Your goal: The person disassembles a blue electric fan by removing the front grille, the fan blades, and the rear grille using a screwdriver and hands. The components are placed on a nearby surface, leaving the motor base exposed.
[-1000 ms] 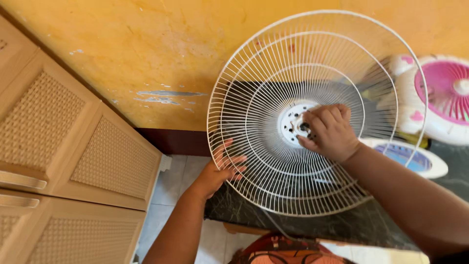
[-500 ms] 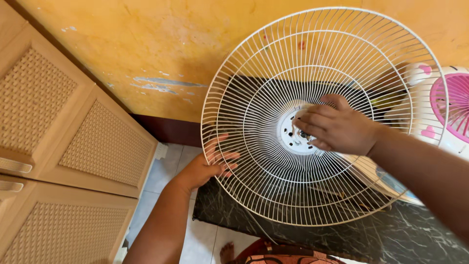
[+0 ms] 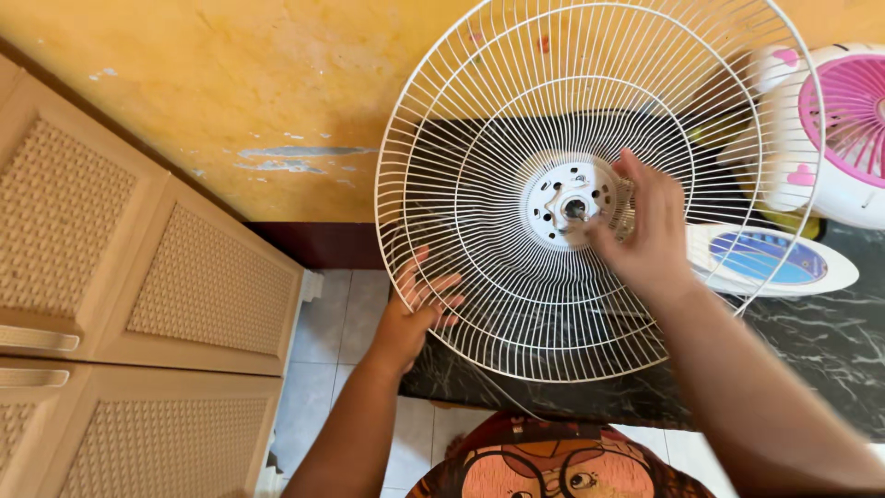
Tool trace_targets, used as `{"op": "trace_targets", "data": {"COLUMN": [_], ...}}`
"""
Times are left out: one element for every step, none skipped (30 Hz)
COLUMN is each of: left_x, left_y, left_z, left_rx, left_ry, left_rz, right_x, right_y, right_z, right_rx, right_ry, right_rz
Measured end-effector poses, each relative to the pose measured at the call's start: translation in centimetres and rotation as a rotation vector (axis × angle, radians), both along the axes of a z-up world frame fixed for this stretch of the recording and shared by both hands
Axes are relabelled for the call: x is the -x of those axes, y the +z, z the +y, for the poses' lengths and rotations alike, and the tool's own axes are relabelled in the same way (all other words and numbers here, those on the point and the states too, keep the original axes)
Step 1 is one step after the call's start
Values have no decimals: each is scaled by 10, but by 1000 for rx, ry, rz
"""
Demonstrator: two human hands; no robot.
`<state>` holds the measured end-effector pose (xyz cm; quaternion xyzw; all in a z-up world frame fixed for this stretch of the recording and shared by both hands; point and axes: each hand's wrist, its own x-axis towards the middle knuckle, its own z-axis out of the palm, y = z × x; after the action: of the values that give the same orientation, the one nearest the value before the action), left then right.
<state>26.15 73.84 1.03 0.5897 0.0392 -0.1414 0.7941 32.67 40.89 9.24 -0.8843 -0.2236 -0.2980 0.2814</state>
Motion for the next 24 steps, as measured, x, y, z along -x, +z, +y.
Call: {"op": "trace_targets", "data": {"left_x": [2,5,5,6,7,7,9,9,9,3,4,7,7,7,3,0,-1,-1,-2,-3,-4,-6,-6,-6], "left_y": [-2,-3,-4,-5,-6,-6,-7,-8,-9,-11,-14,-18,-19,-19,-18,-16,-15,-14,-13,-12,-12,-11,-11,-11], "left_z": [-2,-3,-4,-5,-6,-8,-7,-8,-9,-9,-7,-6,-4,-2,0,2,3,5,6,8,9,10,11,13], "left_rx": [17,35,54,61,70,79,80,80,81,88,94,100,94,88,83,70,60,50,49,48,48,53,59,66], "left_ry": [3,6,4,12,18,24,22,20,22,10,0,-9,-20,-31,-43,-52,-60,-69,-76,-83,-89,-101,-112,-124], "left_rz": [-15,-31,-49,-48,-49,-49,-46,-44,-41,-66,-70,-75,-62,-50,-47,-47,-42,-38,-45,-52,-56,-62,-66,-71], "right_x": [4,6,6,5,3,-1,-2,-7,-12,-17,-14,-9,-10,-8,-10,-11,-10,-8,-9,-9,-10,-13,-17,-21], "right_y": [-14,-27,-38,-47,-55,-59,-63,-65,-67,-68,-73,-77,-77,-75,-70,-64,-57,-51,-41,-31,-20,-9,4,16], "right_z": [3,9,14,20,26,29,31,33,32,30,30,30,30,29,28,26,23,21,17,13,10,6,4,2], "right_rx": [21,42,64,81,99,116,91,67,44,54,66,78,95,111,128,155,185,214,280,345,412,534,656,778], "right_ry": [-27,-54,-85,-156,-229,-302,-308,-313,-315,-327,-335,-344,-314,-284,-254,-219,-183,-146,-115,-84,-52,-32,-12,8], "right_rz": [-36,-73,-111,-106,-102,-97,-119,-140,-162,-133,-84,-34,-43,-52,-70,-57,-39,-22,-16,-10,0,21,44,68]}}
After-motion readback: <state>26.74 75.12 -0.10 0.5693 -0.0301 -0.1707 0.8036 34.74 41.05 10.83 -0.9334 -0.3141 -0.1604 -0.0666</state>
